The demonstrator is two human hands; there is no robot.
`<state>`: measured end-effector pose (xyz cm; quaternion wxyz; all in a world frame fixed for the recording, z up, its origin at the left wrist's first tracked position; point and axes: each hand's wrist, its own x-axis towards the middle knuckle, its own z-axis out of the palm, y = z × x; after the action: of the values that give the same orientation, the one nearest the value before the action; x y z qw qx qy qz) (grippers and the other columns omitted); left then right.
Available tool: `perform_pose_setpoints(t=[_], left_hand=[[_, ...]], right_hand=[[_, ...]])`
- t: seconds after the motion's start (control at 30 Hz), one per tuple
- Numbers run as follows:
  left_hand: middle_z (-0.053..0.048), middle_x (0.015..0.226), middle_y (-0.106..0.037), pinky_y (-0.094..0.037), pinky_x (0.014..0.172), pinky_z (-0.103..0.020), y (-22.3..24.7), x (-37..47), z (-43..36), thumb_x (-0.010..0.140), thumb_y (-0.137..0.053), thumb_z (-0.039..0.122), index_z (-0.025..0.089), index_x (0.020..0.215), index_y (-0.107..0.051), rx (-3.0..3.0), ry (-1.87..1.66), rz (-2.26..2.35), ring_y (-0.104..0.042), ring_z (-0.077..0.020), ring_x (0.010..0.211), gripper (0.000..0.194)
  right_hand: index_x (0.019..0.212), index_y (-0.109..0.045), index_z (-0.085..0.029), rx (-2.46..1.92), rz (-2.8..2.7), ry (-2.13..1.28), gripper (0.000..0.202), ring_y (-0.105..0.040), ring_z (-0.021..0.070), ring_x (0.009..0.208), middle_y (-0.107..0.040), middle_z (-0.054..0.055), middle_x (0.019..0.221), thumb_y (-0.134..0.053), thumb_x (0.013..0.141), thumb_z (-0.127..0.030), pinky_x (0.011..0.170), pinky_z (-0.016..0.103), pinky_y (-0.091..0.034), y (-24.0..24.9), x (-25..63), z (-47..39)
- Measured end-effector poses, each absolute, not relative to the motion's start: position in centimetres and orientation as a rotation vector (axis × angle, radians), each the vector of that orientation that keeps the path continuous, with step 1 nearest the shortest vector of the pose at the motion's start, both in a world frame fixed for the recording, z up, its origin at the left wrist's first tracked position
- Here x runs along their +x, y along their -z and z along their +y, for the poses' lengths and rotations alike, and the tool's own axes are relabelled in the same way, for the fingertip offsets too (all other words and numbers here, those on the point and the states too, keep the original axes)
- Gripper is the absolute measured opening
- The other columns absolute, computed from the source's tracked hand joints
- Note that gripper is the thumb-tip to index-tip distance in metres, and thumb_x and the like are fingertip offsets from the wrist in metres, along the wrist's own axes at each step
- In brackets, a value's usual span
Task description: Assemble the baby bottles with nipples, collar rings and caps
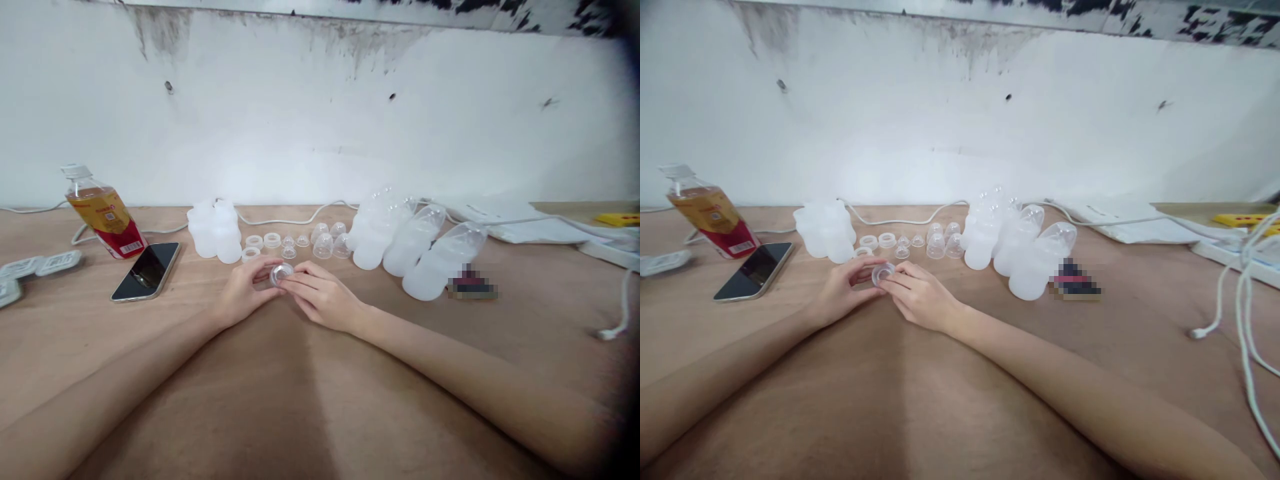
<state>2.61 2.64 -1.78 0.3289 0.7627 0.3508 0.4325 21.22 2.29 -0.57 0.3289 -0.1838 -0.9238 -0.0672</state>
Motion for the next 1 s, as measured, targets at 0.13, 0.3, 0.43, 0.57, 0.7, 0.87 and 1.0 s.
perform_pose_setpoints(t=[0.13, 0.3, 0.43, 0.57, 0.7, 0.87, 1.0], left_hand=[[-0.008, 0.107, -0.057, -0.045, 0.090, -0.039, 1.6, 2.5, 2.6, 0.069, -0.064, 0.028, 0.017, 0.106, -0.050, 2.065, -1.154, 0.933, -0.057, -0.0196, 0.098, 0.040], [-0.007, 0.108, -0.058, -0.041, 0.091, -0.040, 1.0, 2.4, 2.5, 0.069, -0.065, 0.029, 0.020, 0.106, -0.051, 2.275, -1.180, 0.951, -0.052, -0.0206, 0.103, 0.040], [-0.008, 0.112, -0.054, -0.039, 0.092, -0.036, 0.8, 2.5, 2.5, 0.070, -0.064, 0.027, 0.020, 0.107, -0.050, 2.359, -1.150, 0.888, -0.049, -0.0189, 0.106, 0.041], [-0.006, 0.097, -0.058, -0.046, 0.074, -0.030, 0.8, 2.8, 2.3, 0.073, -0.059, 0.032, 0.017, 0.102, -0.050, 2.322, -1.134, 1.046, -0.056, -0.0168, 0.087, 0.034], [0.000, 0.074, -0.060, -0.044, 0.060, -0.024, 0.8, 3.0, 2.1, 0.082, -0.045, 0.029, 0.016, 0.084, -0.054, 2.281, -1.061, 1.170, -0.056, -0.0115, 0.065, 0.015], [0.001, 0.071, -0.060, -0.042, 0.059, -0.021, 0.9, 3.1, 2.0, 0.080, -0.047, 0.027, 0.017, 0.080, -0.054, 2.330, -1.068, 1.220, -0.055, -0.0103, 0.063, 0.012], [0.003, 0.067, -0.058, -0.040, 0.056, -0.019, 1.3, 3.3, 2.1, 0.078, -0.049, 0.022, 0.018, 0.079, -0.052, 2.382, -1.056, 1.235, -0.053, -0.0087, 0.059, 0.005]], right_hand=[[0.103, -0.054, -0.018, -0.597, -2.284, -0.059, 0.025, -0.050, 0.0180, 0.095, -0.054, 0.009, 0.106, -0.042, 0.081, -0.015, 0.081, 0.037, -0.046, 0.7, 21.1, 2.1], [0.109, -0.046, -0.017, -0.996, -1.948, -0.700, 0.031, -0.057, 0.0141, 0.077, -0.058, 0.009, 0.095, -0.044, 0.082, -0.031, 0.066, 0.030, -0.050, 0.8, 20.4, 2.1], [0.094, -0.052, -0.015, -1.037, -1.867, -1.060, 0.024, -0.056, 0.0112, 0.059, -0.059, 0.004, 0.077, -0.044, 0.081, -0.034, 0.043, 0.021, -0.044, 0.8, 20.0, 2.2], [0.086, -0.051, -0.016, -1.090, -1.853, -0.977, 0.019, -0.051, 0.0086, 0.052, -0.055, 0.001, 0.070, -0.048, 0.078, -0.033, 0.038, 0.018, -0.040, 0.8, 19.9, 1.9], [0.084, -0.050, -0.017, -1.096, -1.956, -0.800, 0.015, -0.052, 0.0085, 0.057, -0.055, 0.000, 0.071, -0.046, 0.079, -0.031, 0.050, 0.020, -0.044, 0.7, 19.9, 1.6], [0.083, -0.047, -0.017, -1.030, -2.042, -0.639, 0.012, -0.051, 0.0092, 0.063, -0.053, 0.000, 0.071, -0.041, 0.082, -0.027, 0.057, 0.020, -0.041, 0.8, 19.8, 1.6], [0.077, -0.045, -0.018, -1.006, -2.086, -0.547, 0.007, -0.046, 0.0087, 0.059, -0.047, -0.002, 0.065, -0.041, 0.081, -0.022, 0.053, 0.019, -0.037, 1.1, 19.8, 1.7]])
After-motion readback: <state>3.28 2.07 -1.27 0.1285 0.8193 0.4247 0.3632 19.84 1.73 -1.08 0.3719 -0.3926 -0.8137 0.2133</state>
